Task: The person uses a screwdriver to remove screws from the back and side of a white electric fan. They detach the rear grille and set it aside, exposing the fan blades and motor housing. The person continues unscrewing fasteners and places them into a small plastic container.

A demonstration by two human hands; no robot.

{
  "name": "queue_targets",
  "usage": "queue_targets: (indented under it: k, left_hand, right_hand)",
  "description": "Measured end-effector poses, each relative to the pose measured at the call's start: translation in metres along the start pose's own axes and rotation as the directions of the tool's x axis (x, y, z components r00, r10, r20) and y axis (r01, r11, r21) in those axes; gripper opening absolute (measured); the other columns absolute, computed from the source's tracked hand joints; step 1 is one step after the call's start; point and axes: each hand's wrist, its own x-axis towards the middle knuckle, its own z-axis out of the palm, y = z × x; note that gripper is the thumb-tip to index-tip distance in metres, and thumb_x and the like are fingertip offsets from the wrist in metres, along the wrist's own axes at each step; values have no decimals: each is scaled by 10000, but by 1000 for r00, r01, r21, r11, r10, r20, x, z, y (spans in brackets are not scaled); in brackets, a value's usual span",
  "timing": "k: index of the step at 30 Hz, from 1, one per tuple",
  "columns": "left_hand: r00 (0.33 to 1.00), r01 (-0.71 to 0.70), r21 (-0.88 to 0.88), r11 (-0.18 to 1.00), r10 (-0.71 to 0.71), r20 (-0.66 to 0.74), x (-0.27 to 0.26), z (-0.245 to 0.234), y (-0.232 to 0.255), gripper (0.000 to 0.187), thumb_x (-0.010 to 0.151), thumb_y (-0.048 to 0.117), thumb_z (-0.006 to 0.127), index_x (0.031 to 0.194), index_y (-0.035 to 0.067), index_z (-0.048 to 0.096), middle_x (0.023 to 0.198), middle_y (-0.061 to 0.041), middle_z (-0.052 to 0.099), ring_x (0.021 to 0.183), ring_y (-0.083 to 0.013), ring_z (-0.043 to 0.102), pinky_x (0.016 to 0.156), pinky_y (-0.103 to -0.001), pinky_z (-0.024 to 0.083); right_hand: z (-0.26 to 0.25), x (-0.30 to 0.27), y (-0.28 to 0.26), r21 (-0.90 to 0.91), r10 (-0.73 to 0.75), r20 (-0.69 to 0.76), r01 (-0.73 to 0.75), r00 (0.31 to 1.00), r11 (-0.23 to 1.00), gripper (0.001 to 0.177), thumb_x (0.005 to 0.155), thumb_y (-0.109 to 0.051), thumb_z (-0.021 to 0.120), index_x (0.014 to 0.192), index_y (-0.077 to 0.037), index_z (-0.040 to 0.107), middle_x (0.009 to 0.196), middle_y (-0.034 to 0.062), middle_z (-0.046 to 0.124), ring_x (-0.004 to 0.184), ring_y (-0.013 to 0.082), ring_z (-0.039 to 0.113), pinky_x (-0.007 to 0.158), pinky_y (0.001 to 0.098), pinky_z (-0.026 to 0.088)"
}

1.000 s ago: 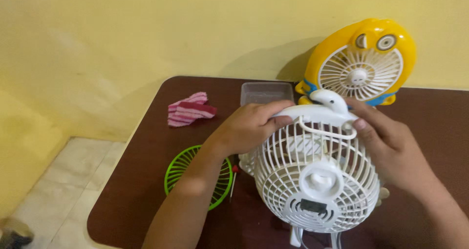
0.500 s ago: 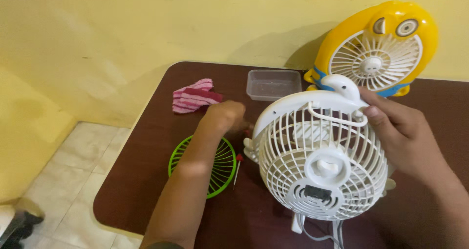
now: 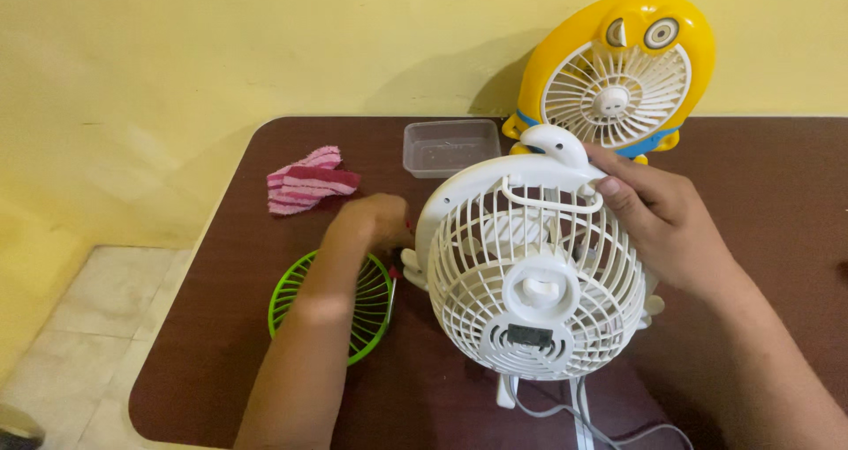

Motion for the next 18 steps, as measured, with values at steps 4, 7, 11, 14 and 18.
queue_targets:
  k: [4,7,11,14,18]
  left_hand:
    - [886,-134,-246,960,5,-464,-36,-24,-20,388,922,369,681,1203,104,649,905,-171,732,811,-300,717,727,-454,548]
    - [574,-411,-343,845,-52,-817,-75,-35,-18,348,997,234,654,1301,80,588,830,-174,696,667,-263,668,631,-373,526]
    - [350,-824,-352,444,-91,-932,-119,-32,11,356,1104,141,595,1422,28,481,995,-99,663,783,-127,686,567,-226,514]
    - [168,-961,-175,213,-52,-984,-134,-28,35,348,1143,159,632,1399,5,453,1099,-144,684,883,-157,744,655,-245,581]
    - [0,-983,4,184,21,-1000,-145,-12,60,385,1111,182,668,1386,28,446,1186,-161,694,958,-191,751,765,-274,649]
  right_hand:
    - [0,-1,-1,28,-15,7,15,1000,999,430,1059,-265,528,1438,-76,599,1117,84,763,971,118,678,851,282,539]
    - [3,-2,-3,47,-15,5,15,1000,999,426,1068,-255,523,1447,-77,594,1120,84,759,971,121,672,857,280,537]
    - [1,-1,-5,42,-29,1,29,1000,999,417,1067,-233,524,1446,-72,591,1138,84,757,988,121,672,867,280,534]
    - [1,-1,-5,18,-60,-2,60,998,998,412,1064,-219,527,1441,-67,592,1156,87,757,1006,122,672,882,283,527]
    - [1,-1,-3,65,-43,10,42,999,997,420,1061,-218,521,1448,-68,587,1178,91,756,1030,122,657,905,285,520]
